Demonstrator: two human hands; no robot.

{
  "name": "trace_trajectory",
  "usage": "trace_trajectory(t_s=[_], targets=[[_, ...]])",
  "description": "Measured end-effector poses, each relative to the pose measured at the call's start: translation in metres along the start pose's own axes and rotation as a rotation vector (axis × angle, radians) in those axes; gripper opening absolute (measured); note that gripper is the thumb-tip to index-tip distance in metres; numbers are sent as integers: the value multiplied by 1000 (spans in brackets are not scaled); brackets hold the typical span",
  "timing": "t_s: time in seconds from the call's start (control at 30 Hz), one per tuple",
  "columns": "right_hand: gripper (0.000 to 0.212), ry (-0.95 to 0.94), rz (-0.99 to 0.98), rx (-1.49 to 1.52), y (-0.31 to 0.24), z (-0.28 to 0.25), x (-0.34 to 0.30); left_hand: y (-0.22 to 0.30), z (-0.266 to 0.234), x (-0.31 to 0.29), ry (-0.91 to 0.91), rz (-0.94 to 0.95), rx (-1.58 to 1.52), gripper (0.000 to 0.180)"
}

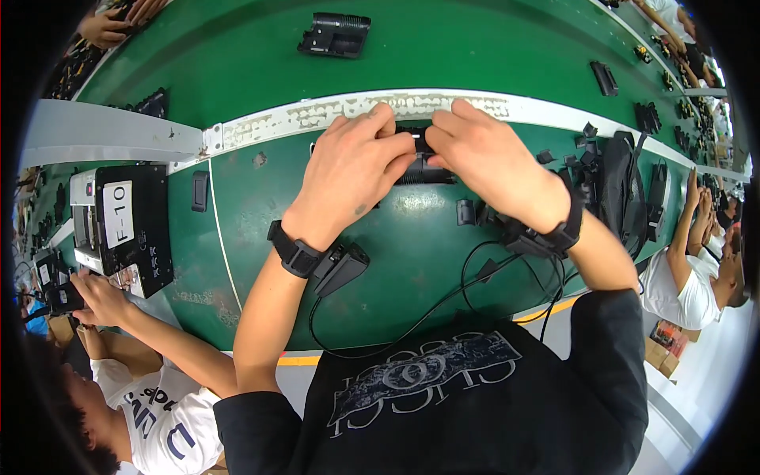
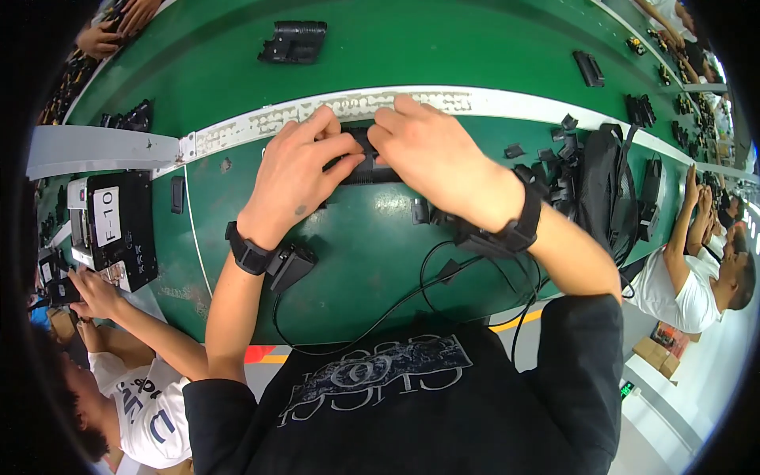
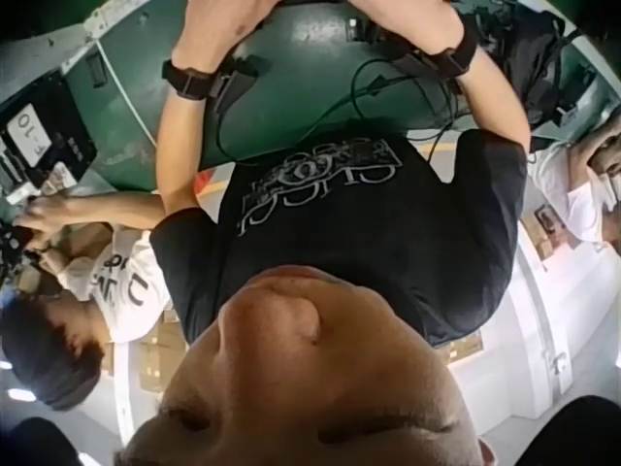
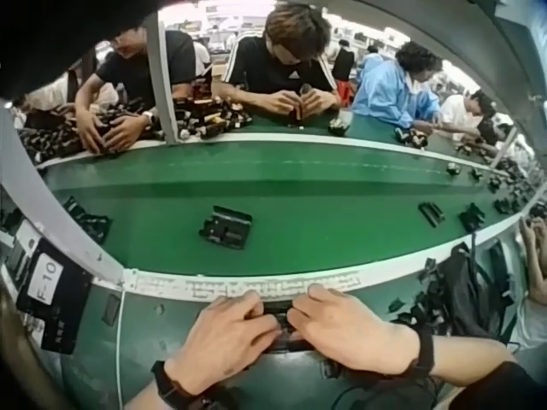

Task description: The person picks up a black plastic housing, places a small component inside, and applies a piece of black tape over it before setting the unit on the conveyor belt.

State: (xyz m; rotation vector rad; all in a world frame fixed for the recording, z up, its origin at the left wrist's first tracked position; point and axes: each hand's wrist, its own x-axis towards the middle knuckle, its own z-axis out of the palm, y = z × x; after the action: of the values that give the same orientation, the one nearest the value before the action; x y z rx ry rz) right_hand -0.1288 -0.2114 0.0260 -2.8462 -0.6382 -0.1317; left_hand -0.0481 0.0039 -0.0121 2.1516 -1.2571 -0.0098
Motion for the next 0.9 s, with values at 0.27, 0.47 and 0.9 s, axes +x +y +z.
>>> trace_trajectory(t_s=[0.27,0.47,0.9], targets=[[21,-21,51,-54,-3,-4,5,4,-2,4,-7,-11,-44,12],[21,-54,224,-196,28,-12,-3,7,-33,21,141,-282,-289,30],[35,-182,529,-6,-5,-22,-57,-71,-20,72,208,-302,415,20]])
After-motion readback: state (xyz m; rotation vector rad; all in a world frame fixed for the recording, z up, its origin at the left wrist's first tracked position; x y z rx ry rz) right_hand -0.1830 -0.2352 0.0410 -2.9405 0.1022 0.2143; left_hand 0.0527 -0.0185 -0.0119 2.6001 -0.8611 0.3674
